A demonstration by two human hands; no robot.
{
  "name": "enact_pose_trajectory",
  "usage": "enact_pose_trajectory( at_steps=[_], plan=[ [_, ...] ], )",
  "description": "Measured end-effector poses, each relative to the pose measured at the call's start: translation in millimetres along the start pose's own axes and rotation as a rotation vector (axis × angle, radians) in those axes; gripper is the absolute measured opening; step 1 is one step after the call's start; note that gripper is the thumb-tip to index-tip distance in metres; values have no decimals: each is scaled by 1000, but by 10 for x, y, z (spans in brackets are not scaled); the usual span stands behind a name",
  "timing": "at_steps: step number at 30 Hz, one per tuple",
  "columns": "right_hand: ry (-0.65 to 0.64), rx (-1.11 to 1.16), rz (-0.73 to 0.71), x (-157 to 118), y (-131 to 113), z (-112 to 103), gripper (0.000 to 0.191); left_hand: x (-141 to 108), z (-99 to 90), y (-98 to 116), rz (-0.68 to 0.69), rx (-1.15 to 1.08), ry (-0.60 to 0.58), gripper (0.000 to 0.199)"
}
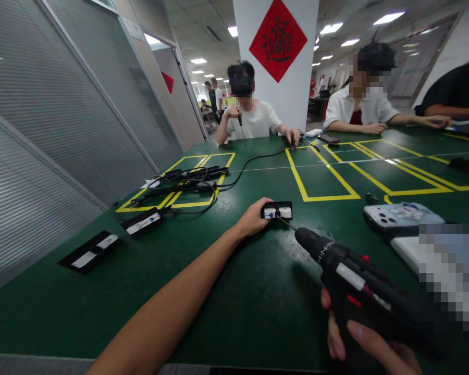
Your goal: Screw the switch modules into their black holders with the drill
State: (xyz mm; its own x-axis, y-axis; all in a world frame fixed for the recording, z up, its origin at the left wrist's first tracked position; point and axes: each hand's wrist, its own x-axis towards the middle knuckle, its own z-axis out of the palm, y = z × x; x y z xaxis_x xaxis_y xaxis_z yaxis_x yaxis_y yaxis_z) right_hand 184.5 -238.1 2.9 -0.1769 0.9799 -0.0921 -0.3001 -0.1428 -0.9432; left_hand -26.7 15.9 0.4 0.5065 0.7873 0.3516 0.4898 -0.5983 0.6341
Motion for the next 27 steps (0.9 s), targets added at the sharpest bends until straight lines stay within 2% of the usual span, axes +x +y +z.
enact_pose_trajectory(
  at_steps=[6, 12, 16, 19, 24, 27],
  plan=[
    [77, -62, -1, 15, -27, 26, 25, -8, 3, 13, 7, -16, 0, 41],
    [113, 19, 5, -2, -111, 58, 24, -13, 4, 17, 14, -17, 1, 40],
    [-9, 230, 8, 43, -266, -29, 28, -14, 2, 10, 26, -13, 0, 39],
    [-83, 390, -17, 91, -286, -66, 32, -12, 2, 14, 24, -13, -3, 38],
    [15, 519, 2, 90, -155, 7, 27, -11, -1, 26, 22, -17, -1, 39],
    [67, 540, 39, 50, -104, 10, 32, -13, -4, 22, 21, -11, -6, 38]
  ],
)
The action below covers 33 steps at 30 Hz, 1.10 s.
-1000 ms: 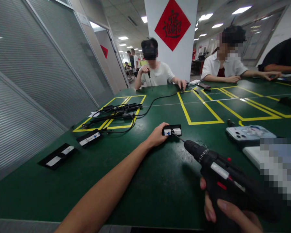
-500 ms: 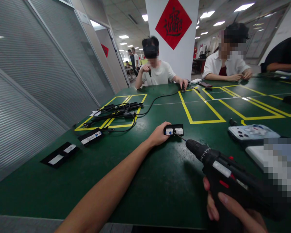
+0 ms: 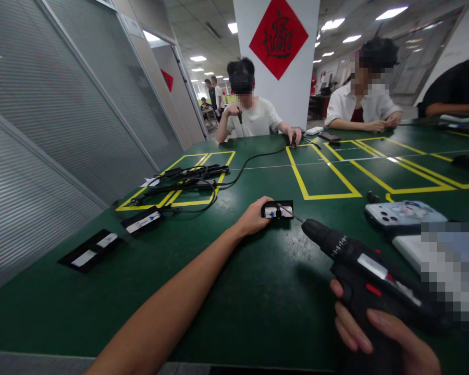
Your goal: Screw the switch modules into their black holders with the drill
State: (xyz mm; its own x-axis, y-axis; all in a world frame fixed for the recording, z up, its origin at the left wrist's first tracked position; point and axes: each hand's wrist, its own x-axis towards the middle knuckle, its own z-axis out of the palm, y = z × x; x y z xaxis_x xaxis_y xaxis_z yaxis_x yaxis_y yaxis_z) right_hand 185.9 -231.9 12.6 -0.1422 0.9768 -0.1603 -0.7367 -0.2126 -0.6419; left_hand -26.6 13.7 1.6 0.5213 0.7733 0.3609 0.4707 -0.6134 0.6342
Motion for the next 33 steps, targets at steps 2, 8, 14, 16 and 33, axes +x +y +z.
enact_pose_trajectory(
  at_steps=[2, 8, 14, 16, 33],
  plan=[
    [30, 10, 41, -15, 0, -27, 38, -2, -3, -4, 1, 2, -6, 38],
    [19, 44, 47, 43, -18, 15, 28, 0, -4, -11, -8, 5, -8, 38],
    [17, 63, 72, 73, -46, 71, 25, 2, -6, 9, -19, 5, -5, 37],
    [3, 124, 73, 75, -56, 70, 26, -1, -9, 20, -25, 10, -7, 36],
    [26, 272, 86, 105, -88, 96, 20, -4, -8, 21, -5, 21, 2, 40]
  ],
)
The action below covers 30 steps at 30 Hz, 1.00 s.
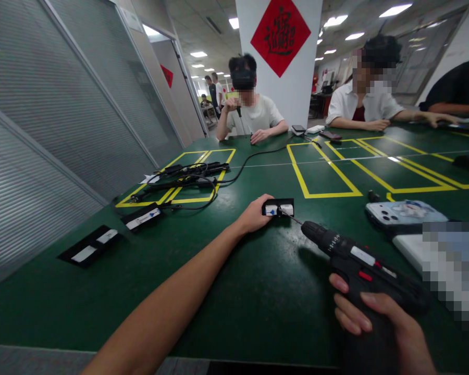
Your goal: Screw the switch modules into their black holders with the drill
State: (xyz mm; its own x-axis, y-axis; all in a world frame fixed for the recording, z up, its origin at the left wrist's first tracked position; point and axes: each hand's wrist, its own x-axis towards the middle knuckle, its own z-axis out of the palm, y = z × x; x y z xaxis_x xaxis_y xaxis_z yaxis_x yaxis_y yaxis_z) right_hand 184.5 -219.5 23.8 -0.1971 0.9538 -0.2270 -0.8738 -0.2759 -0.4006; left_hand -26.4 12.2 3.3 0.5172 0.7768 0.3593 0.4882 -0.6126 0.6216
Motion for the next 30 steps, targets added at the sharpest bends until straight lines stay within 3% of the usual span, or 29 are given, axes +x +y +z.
enact_pose_trajectory(
  at_steps=[24, 30],
  plan=[
    [41, 29, 16, 35, -2, -18, 19, 1, 1, -11, 7, 7, 5, 39],
    [-20, -115, -18, 12, 24, -25, 20, 4, 6, -5, -14, 7, -1, 40]
  ],
)
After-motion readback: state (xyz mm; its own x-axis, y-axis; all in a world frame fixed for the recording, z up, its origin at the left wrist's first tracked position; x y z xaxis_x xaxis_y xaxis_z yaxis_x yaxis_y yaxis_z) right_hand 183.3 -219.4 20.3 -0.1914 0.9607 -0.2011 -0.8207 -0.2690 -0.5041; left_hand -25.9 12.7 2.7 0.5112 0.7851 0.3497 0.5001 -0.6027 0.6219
